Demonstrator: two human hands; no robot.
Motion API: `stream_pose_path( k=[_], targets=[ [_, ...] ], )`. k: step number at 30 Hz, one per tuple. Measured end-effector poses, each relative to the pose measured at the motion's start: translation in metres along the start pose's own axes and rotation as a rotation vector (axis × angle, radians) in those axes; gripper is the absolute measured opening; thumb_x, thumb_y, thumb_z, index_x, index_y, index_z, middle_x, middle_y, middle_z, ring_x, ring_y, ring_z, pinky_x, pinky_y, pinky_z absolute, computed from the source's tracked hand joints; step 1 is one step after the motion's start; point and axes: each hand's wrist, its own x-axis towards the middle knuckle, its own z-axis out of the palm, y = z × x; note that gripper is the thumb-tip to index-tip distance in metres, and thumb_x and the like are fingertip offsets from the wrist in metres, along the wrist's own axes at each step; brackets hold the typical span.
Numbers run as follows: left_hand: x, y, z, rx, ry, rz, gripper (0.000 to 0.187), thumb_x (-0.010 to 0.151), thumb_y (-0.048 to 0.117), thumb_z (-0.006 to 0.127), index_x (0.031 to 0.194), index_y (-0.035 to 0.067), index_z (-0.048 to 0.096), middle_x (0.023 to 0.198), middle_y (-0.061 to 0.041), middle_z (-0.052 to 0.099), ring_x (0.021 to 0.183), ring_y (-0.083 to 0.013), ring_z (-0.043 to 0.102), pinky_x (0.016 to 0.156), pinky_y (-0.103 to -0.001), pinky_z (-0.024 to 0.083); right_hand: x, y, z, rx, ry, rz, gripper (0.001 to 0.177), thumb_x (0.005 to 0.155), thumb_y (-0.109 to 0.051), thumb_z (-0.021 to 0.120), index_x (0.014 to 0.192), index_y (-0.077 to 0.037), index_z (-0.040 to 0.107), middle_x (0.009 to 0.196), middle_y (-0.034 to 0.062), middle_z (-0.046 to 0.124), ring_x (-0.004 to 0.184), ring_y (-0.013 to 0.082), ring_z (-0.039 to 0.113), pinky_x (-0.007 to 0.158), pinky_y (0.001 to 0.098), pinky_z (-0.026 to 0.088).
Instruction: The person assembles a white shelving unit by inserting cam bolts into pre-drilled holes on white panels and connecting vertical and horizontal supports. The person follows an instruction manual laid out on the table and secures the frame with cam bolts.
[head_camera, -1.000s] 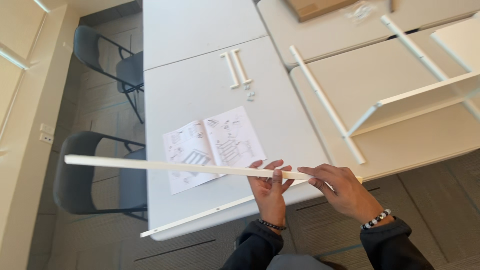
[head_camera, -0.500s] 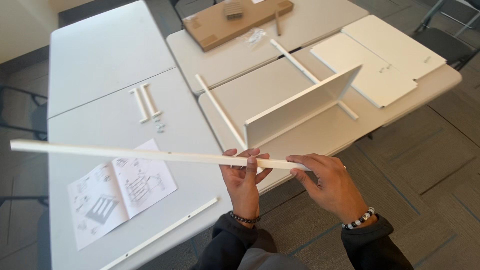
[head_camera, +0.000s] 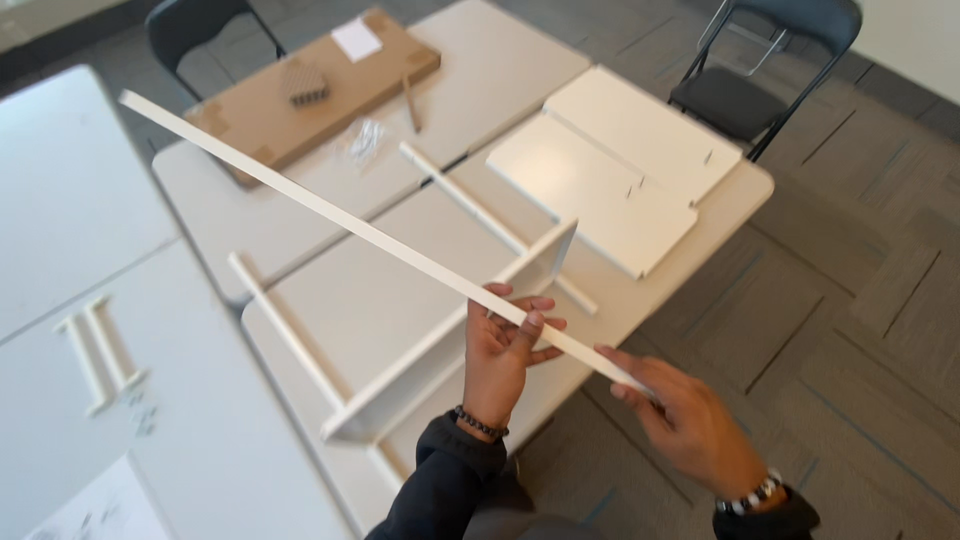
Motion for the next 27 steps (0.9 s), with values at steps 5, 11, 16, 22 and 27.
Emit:
stream_pose_path(
  k=[5, 11, 16, 22, 27],
  targets=[
    [0.091, 0.006, 0.044, 0.071, 0.040, -0.131, 0.038, 0.097, 0.013, 0.069, 0.127, 0.015, 0.045, 0.117, -0.019, 0.077, 0.095, -0.0297, 0.080, 0.073, -0.047, 0.071, 0.062, 0.033, -0.027, -0.055, 0.076, 0.116, 0.053, 0.101, -0.036, 0.056, 0.154, -0.034, 0.058, 0.083, -0.0045, 0.066, 0.056, 0.0120, 0.049, 0.047, 0.0319, 0.041],
    [0.172, -0.008, 0.078, 0.121, 0.181, -0.157, 0.069, 0.092, 0.015, 0.073, 0.149, 0.014, 0.035, 0.111, -0.007, 0.064, 0.092, -0.0258, 0.079, 0.068, -0.041, 0.068, 0.137, 0.071, -0.051, -0.002, 0.151, 0.161, 0.043, 0.098, -0.039, 0.060, 0.139, -0.032, 0.069, 0.120, -0.0072, 0.080, 0.083, 0.0132, 0.074, 0.058, 0.0345, 0.059],
    [0.234, -0.052, 0.082, 0.084, 0.335, -0.136, 0.057, 0.093, 0.018, 0.073, 0.141, 0.012, 0.042, 0.108, -0.008, 0.067, 0.091, -0.0307, 0.080, 0.070, -0.044, 0.068, 0.203, 0.128, -0.066, 0.022, -0.060, 0.419, 0.045, 0.092, -0.060, 0.054, 0.131, -0.039, 0.065, 0.119, -0.0167, 0.081, 0.080, 0.0135, 0.081, 0.067, 0.0371, 0.058],
    [0.292, -0.082, 0.106, 0.165, 0.361, -0.123, 0.047, 0.096, 0.008, 0.072, 0.134, 0.014, 0.045, 0.106, -0.007, 0.069, 0.089, -0.0297, 0.081, 0.061, -0.045, 0.067, 0.278, 0.236, -0.105, 0.411, -0.355, 0.324, 0.049, 0.098, -0.052, 0.047, 0.121, -0.022, 0.078, 0.071, 0.0009, 0.068, 0.066, 0.0092, 0.066, 0.079, 0.0295, 0.074],
    [0.317, -0.074, 0.132, 0.241, 0.519, -0.279, 0.044, 0.094, 0.011, 0.071, 0.132, 0.013, 0.050, 0.109, -0.008, 0.068, 0.089, -0.0301, 0.080, 0.072, -0.049, 0.069, 0.366, 0.315, -0.116, 0.158, -0.521, 0.344, 0.039, 0.101, -0.046, 0.054, 0.121, -0.023, 0.078, 0.106, -0.0042, 0.084, 0.082, 0.0120, 0.075, 0.078, 0.0260, 0.061]
  ],
)
